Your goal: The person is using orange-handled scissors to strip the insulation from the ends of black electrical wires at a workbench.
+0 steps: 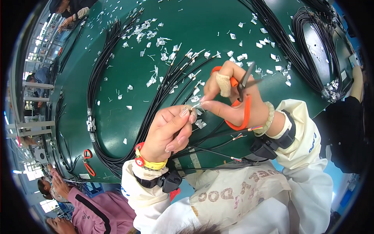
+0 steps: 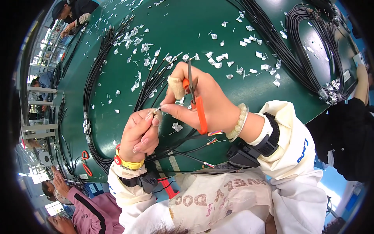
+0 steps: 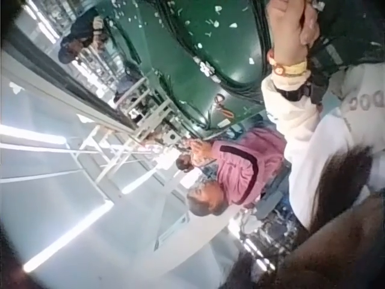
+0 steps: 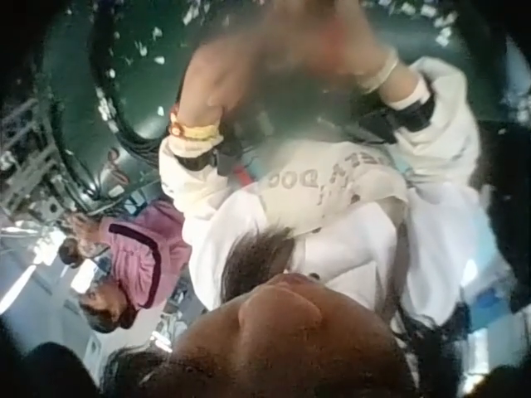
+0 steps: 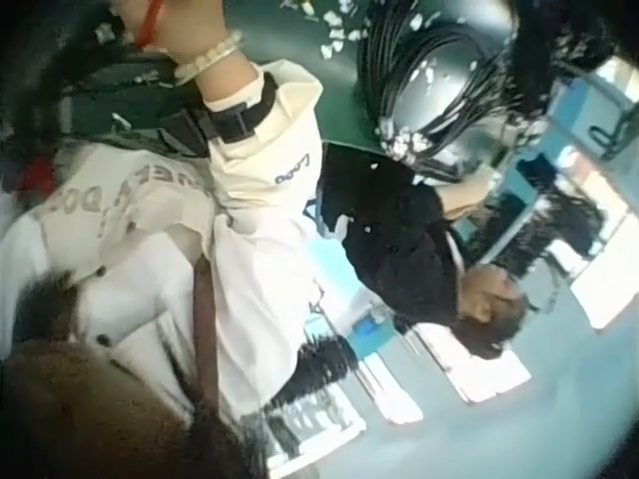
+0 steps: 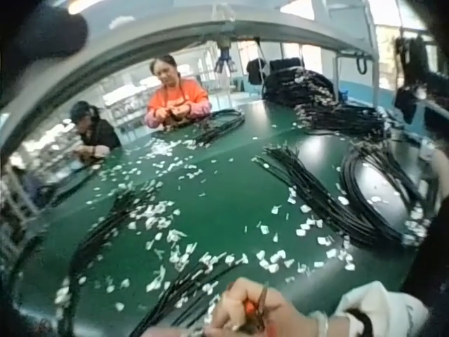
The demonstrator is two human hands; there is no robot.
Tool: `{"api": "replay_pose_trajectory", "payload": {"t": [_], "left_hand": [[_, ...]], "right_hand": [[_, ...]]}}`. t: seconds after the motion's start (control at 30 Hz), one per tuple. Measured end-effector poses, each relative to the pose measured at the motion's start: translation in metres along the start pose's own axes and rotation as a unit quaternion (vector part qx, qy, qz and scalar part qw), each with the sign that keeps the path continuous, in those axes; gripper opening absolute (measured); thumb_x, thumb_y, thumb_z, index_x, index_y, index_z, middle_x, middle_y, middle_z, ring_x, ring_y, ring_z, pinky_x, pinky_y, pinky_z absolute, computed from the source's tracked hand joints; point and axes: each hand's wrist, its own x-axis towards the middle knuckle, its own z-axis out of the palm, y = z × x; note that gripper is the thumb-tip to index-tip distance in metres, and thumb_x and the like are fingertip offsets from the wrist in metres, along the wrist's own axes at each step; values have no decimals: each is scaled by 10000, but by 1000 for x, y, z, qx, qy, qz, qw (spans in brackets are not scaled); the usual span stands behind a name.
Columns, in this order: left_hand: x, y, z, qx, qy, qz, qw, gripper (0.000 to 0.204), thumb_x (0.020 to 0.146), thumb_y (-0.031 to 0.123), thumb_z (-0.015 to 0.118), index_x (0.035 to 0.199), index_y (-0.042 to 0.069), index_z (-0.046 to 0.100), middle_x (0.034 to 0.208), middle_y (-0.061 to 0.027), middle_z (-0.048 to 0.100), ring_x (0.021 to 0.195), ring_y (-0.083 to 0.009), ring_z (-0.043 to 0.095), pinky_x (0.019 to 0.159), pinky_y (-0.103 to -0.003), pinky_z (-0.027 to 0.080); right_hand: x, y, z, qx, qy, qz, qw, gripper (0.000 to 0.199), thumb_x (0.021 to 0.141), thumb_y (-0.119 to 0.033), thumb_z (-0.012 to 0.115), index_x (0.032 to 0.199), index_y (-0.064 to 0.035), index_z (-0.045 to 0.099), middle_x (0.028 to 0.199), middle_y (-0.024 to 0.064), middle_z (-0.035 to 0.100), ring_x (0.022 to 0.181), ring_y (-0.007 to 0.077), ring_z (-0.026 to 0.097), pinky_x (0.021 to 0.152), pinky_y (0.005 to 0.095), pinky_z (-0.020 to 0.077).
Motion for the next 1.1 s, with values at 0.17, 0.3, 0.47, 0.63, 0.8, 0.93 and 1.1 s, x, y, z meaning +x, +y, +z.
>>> {"api": "replay_pose_trajectory", "payload": {"t": [0.17,0.3,0.47,0.63,0.8,0.93,1.1], "left_hand": [[-1,-1,-3,-60,-49,-15,997,231,948,173,349,858,-15,448,459,5,428,279,-6,252,273,-166,193],[-4,1,-4,-119,-67,-21,990,226,949,167,340,850,-13,434,451,6,415,273,-13,256,271,-169,193],[-4,2,-4,-136,-78,-24,987,219,947,165,340,845,-10,423,447,4,405,271,-20,264,269,-172,196],[-5,4,-8,-142,-82,-4,986,215,945,166,345,843,-7,422,444,1,399,272,-22,265,269,-172,199],[-5,5,-5,-134,-91,4,987,211,943,165,349,843,-5,424,442,3,395,275,-25,268,269,-171,205],[-5,4,-7,-140,-96,-2,985,210,943,166,351,844,-3,426,442,4,396,276,-26,270,271,-171,210],[-6,2,-9,-139,-102,0,985,211,943,165,349,842,-2,429,441,4,393,278,-26,266,272,-172,211]], "right_hand": [[0,3,-2,9,1,-14,1000,378,683,101,644,759,-94,329,718,75,553,681,156,531,657,277,423],[-1,0,-4,-24,-45,-49,998,378,680,101,646,748,-99,332,719,69,557,677,145,526,653,272,418],[1,3,0,-53,14,-63,996,335,693,-12,692,757,-82,370,652,41,548,609,140,522,579,271,414],[1,-15,-4,-168,-116,171,964,396,696,-275,733,798,-50,422,558,48,513,515,198,528,495,307,408],[-7,-10,6,-365,-177,118,906,581,645,-524,693,839,-26,465,508,101,472,482,304,514,467,359,407],[-6,-10,8,-359,-168,118,911,607,638,-557,677,838,-20,476,507,127,467,502,344,513,484,377,416],[-5,-7,9,-342,-181,127,914,615,641,-541,684,866,-3,490,526,139,492,524,347,532,497,378,426]]}}
